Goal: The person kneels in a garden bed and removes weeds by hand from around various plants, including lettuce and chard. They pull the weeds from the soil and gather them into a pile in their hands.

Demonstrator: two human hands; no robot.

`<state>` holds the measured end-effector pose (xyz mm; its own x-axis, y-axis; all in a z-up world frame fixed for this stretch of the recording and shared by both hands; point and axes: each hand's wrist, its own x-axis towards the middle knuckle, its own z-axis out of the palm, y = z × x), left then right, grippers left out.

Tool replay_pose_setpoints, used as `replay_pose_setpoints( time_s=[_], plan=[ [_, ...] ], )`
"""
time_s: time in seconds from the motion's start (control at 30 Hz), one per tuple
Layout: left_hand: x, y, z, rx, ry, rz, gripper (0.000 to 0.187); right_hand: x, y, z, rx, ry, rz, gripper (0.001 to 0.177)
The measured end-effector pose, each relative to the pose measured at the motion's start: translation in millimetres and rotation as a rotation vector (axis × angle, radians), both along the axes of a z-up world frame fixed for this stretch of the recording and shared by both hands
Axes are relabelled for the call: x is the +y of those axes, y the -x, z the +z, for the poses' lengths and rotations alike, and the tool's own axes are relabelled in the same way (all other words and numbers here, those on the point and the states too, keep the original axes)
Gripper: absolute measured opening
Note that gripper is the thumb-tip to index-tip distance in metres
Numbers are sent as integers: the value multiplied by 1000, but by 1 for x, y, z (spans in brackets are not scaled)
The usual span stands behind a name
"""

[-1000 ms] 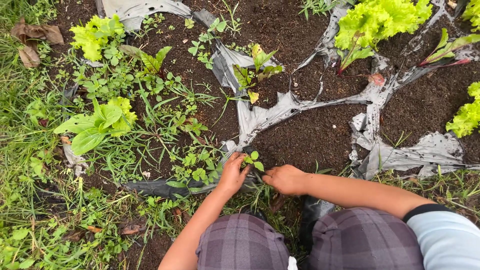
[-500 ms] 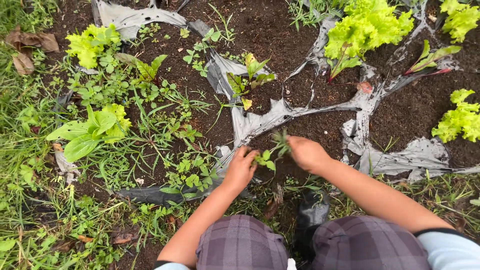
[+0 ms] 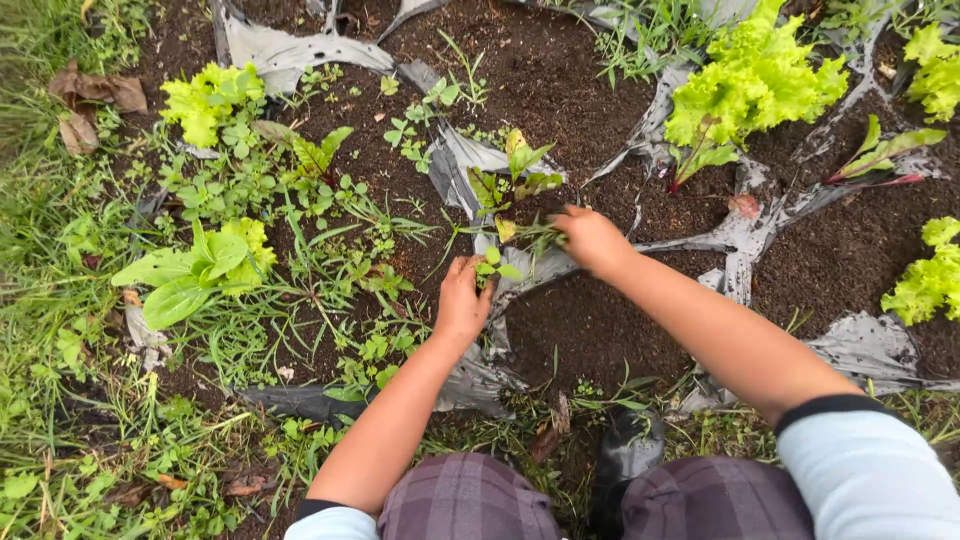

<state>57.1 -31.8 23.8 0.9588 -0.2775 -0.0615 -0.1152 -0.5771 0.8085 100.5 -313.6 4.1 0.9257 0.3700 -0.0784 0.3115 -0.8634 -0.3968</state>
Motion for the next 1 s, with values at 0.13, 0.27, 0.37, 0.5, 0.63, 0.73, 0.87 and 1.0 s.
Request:
replay_pose_setpoints(
  time_s=[0.13, 0.27, 0.37, 0.5, 0.63, 0.73, 0.87, 1.0],
  plan=[
    [0, -11, -6, -32, -9, -28, 37, 49, -9, 4, -195, 381, 183, 17],
    [4, -8, -2, -33, -12, -39, 34, 37, -23, -50, -153, 334, 225, 16],
    [8, -12, -23, -27, -38, -46, 30, 15, -34, -45, 178, 122, 84, 28],
    [12, -8, -44, -26, -102, -74, 38, -20, -50, -50, 172, -295, -322, 31],
    [16, -2, -41, 23, -154, -94, 35, -8, -82, -70, 25, -378, -339, 30],
    [15, -1, -37, 30, -164, -100, 36, 8, -105, -126, 47, -375, -260, 25],
    [14, 3, -30, 7, -204, -89, 37, 23, -126, -170, 101, -334, -202, 38],
    [16, 3, -42, -13, -201, -99, 37, 35, -110, -136, 165, -264, -182, 51]
  ],
)
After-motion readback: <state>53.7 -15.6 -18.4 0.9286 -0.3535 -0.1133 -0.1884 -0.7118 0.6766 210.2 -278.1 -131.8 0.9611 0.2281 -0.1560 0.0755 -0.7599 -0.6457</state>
